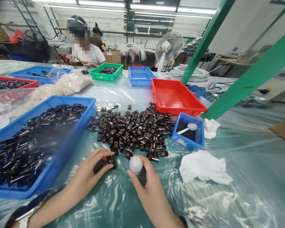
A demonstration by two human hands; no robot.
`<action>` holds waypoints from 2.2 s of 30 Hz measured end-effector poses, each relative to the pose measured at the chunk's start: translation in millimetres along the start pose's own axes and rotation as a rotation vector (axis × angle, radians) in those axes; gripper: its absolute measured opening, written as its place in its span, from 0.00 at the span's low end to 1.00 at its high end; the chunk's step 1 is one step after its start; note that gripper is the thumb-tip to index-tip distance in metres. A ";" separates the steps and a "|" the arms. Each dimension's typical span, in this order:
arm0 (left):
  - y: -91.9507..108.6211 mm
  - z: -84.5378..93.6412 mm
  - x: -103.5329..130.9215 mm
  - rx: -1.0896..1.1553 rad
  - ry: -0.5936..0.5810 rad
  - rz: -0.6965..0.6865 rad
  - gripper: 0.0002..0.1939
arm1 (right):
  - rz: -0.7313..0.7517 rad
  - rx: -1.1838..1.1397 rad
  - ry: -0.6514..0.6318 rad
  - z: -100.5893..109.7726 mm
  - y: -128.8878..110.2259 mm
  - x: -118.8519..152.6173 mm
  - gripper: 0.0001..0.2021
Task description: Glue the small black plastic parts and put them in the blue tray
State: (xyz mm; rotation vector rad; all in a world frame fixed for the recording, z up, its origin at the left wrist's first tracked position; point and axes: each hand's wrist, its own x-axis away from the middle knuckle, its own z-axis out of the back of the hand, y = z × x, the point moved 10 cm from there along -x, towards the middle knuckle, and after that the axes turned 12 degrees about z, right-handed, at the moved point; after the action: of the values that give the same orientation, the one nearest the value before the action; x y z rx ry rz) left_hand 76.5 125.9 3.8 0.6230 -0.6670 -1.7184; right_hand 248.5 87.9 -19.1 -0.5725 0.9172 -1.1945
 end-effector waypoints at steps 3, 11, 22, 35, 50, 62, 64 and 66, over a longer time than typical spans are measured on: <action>-0.6 2.5 8.1 0.153 -0.044 0.085 0.05 | -0.020 -0.008 -0.006 -0.8 3.6 -0.6 0.13; -13.6 -15.8 27.4 0.589 -0.289 0.325 0.13 | -0.040 -0.026 -0.013 -0.8 5.2 -0.5 0.13; -18.0 -16.1 28.9 0.450 -0.303 0.328 0.15 | -0.007 -0.021 -0.050 0.6 -4.0 4.8 0.12; -35.6 -16.4 25.2 0.250 -0.309 0.358 0.23 | 0.056 -0.029 -0.112 -4.9 -13.1 3.3 0.16; -20.9 -2.2 37.6 0.421 -0.305 0.312 0.12 | 0.352 0.085 -0.123 3.7 -43.1 10.9 0.16; -7.3 -1.3 38.2 0.321 -0.416 0.133 0.14 | 0.394 0.174 -0.121 10.4 -52.0 9.0 0.15; -5.9 -1.6 38.8 0.314 -0.419 0.121 0.15 | 0.394 0.172 -0.120 9.8 -52.4 8.5 0.15; -4.7 -2.6 39.2 0.313 -0.433 0.114 0.15 | 0.397 0.168 -0.107 10.3 -53.5 8.0 0.15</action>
State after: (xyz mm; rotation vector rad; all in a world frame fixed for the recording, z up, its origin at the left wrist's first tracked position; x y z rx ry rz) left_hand 66.4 88.5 -4.0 0.4136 -1.2694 -1.6671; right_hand 229.5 63.5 26.5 -0.2970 0.7855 -0.8628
